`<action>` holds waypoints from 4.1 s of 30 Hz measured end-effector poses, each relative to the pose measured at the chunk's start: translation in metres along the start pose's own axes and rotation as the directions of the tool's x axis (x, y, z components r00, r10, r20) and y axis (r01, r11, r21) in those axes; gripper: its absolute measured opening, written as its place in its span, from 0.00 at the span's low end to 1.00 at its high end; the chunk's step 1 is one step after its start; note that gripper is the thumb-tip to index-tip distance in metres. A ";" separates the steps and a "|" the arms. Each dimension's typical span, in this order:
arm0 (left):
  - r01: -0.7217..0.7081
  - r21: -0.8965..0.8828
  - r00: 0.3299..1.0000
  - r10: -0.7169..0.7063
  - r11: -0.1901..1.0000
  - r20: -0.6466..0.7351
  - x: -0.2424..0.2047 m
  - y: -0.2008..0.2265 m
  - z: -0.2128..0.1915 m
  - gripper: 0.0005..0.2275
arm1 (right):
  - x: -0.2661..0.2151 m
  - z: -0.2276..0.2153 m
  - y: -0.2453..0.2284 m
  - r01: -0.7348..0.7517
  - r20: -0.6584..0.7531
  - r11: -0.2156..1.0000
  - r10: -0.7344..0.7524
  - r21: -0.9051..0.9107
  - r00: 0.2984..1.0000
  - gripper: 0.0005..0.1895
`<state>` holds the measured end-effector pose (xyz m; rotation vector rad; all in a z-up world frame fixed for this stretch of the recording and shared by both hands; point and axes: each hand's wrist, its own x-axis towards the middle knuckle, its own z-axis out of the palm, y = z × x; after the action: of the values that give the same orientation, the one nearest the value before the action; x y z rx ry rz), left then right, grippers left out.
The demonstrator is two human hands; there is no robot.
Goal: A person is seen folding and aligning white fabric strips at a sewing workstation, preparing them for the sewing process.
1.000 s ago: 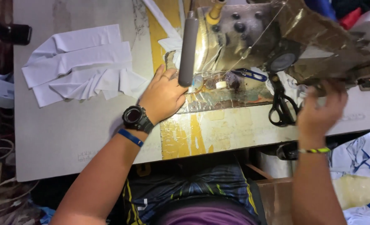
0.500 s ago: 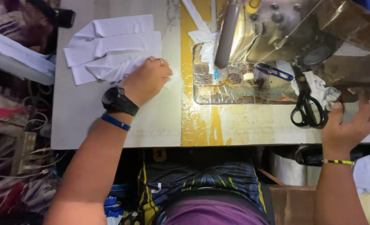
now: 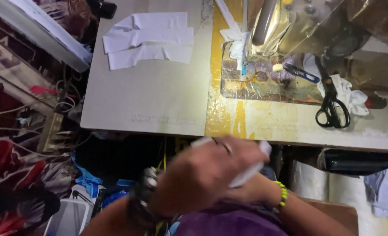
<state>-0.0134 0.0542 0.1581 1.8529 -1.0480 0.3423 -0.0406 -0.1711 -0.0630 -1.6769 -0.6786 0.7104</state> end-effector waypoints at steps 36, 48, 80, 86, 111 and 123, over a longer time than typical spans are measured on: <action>0.274 0.132 0.960 -0.264 0.953 -0.091 0.000 -0.034 0.058 0.24 | 0.008 -0.098 -0.206 -0.069 -0.428 0.816 -0.227 -0.574 0.875 0.01; 0.497 -0.209 0.866 -0.496 0.842 0.063 0.007 -0.091 0.055 0.12 | 0.037 -0.079 -0.104 -0.289 -0.290 0.946 0.321 0.150 0.901 0.07; 0.857 -0.061 0.512 -0.834 0.512 0.205 0.052 -0.213 0.037 0.03 | 0.035 -0.033 -0.040 -0.181 -0.730 0.971 0.235 0.154 0.642 0.14; 0.773 0.073 0.623 -0.776 0.630 0.099 0.046 -0.245 0.059 0.02 | 0.044 -0.051 -0.046 0.048 -0.620 0.864 -0.397 -0.501 0.677 0.12; 0.297 0.444 0.952 -0.299 0.845 -0.068 0.026 -0.274 0.100 0.05 | 0.065 -0.106 -0.010 0.129 -0.297 0.542 -0.627 -0.831 0.720 0.16; 0.276 0.502 0.957 -0.281 0.819 -0.069 0.026 -0.279 0.109 0.11 | -0.046 -0.226 0.011 -0.528 -0.652 0.442 -0.687 -0.725 0.320 0.16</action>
<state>0.1991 0.0014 -0.0482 2.4500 -0.7090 0.4677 0.1009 -0.3498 -0.0279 -2.5515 -0.1599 -1.1779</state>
